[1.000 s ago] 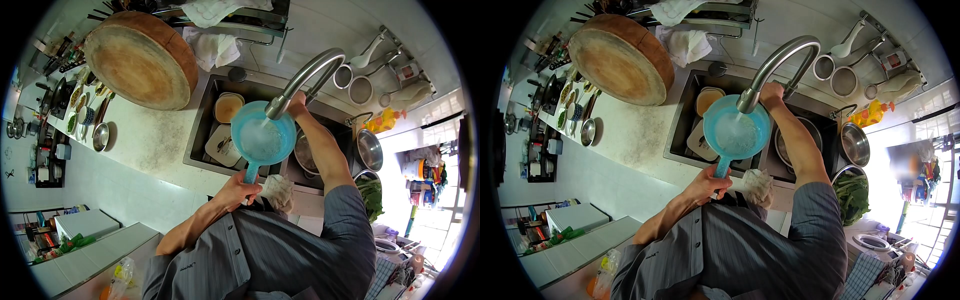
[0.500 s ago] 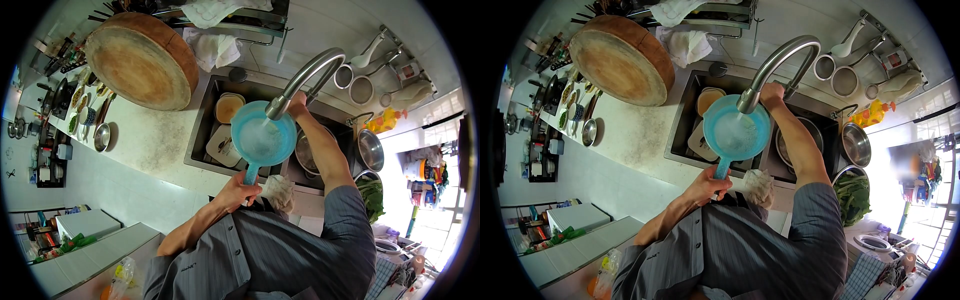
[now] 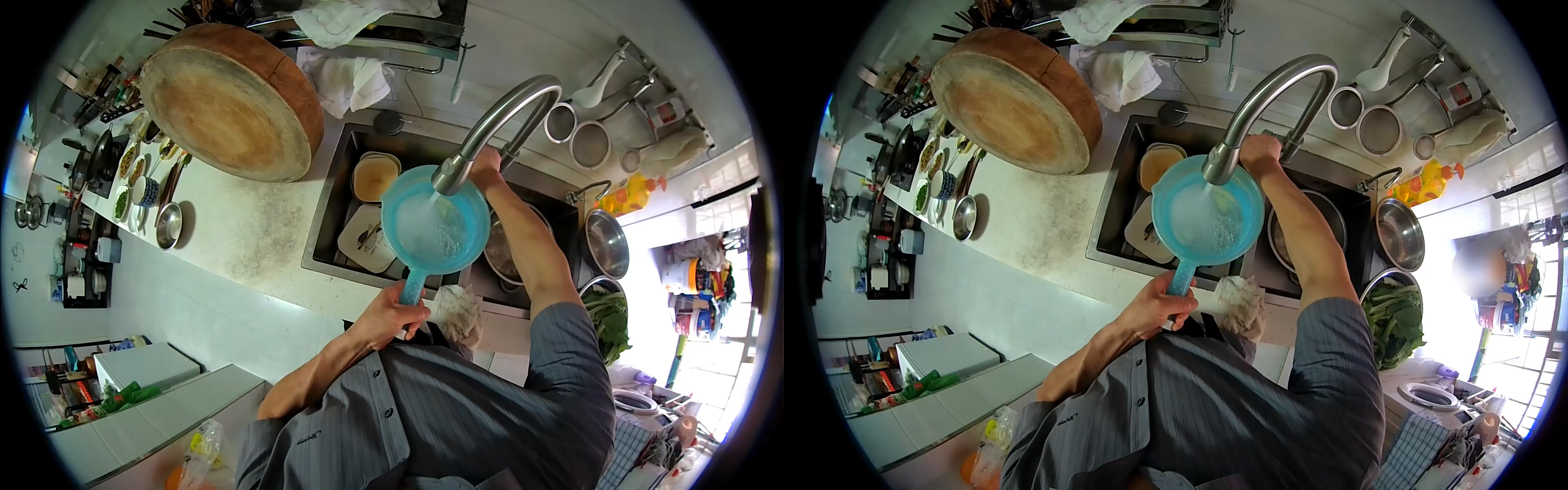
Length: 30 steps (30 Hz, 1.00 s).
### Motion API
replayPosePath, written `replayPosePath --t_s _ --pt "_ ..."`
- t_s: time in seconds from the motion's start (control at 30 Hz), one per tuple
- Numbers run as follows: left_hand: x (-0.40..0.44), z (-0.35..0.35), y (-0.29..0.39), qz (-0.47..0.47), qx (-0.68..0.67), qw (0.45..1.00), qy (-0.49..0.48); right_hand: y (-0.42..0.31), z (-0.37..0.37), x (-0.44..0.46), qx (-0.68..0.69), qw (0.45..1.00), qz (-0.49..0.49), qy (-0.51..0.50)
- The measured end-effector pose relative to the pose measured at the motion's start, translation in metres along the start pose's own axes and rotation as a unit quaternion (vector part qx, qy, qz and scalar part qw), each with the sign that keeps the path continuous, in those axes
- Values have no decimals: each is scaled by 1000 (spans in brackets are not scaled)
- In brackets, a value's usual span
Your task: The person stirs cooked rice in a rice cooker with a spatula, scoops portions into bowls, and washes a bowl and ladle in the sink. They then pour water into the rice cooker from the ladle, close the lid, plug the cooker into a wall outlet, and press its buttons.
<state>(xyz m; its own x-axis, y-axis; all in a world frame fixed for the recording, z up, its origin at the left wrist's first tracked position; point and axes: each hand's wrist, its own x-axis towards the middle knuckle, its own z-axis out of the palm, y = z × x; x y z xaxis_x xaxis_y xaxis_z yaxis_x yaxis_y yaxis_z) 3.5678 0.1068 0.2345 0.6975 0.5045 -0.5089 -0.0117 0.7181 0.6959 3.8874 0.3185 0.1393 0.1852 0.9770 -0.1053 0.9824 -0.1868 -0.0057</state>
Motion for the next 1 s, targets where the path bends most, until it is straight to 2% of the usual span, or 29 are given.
replayPosePath --t_s 0.67,1.0 --pt "-3 3 -5 -13 2 1000 -1 1 7 3 -33 999 -33 15" --pt "-6 8 -5 -15 -1 1000 12 -2 0 -3 -47 999 -19 5"
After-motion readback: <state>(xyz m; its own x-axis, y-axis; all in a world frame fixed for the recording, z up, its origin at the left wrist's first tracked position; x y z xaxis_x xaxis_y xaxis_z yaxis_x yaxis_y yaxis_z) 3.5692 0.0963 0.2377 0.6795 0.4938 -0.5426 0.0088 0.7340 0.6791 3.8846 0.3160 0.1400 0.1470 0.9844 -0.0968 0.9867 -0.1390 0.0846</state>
